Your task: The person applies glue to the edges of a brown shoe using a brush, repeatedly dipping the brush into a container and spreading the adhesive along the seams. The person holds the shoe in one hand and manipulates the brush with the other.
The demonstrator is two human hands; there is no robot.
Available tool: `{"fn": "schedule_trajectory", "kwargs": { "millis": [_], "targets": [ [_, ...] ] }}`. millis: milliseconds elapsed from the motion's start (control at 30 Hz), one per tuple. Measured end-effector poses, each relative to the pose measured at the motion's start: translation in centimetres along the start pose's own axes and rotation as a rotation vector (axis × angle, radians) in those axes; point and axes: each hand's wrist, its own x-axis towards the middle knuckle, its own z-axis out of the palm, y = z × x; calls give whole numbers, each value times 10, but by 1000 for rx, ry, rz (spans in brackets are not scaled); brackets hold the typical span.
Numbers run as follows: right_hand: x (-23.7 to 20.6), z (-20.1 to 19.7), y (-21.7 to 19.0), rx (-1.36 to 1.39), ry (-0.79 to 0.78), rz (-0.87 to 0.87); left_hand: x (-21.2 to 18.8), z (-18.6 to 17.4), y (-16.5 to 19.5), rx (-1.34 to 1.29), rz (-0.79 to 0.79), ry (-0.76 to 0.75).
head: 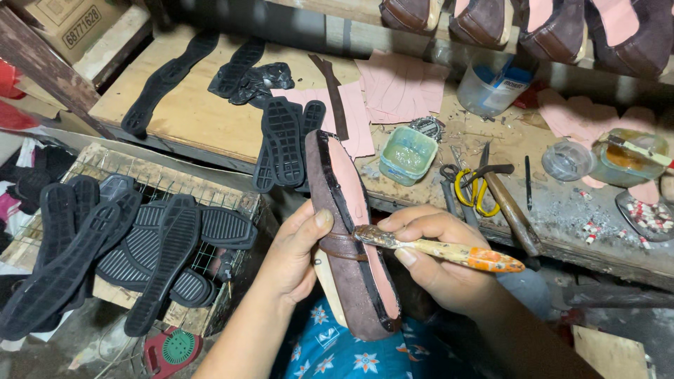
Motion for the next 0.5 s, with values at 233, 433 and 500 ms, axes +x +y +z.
{"fn": "schedule_trajectory", "kwargs": {
  "millis": [233, 433, 500],
  "targets": [
    [-3, 0, 1, 30, -14, 28, 1, 0, 0, 9, -11, 33],
    [-7, -3, 2, 122, -48, 100, 1, -4, -2, 5, -6, 20],
    [-6, -5, 3, 74, -69, 83, 1, -4, -3, 17, -9, 23]
  ]
}}
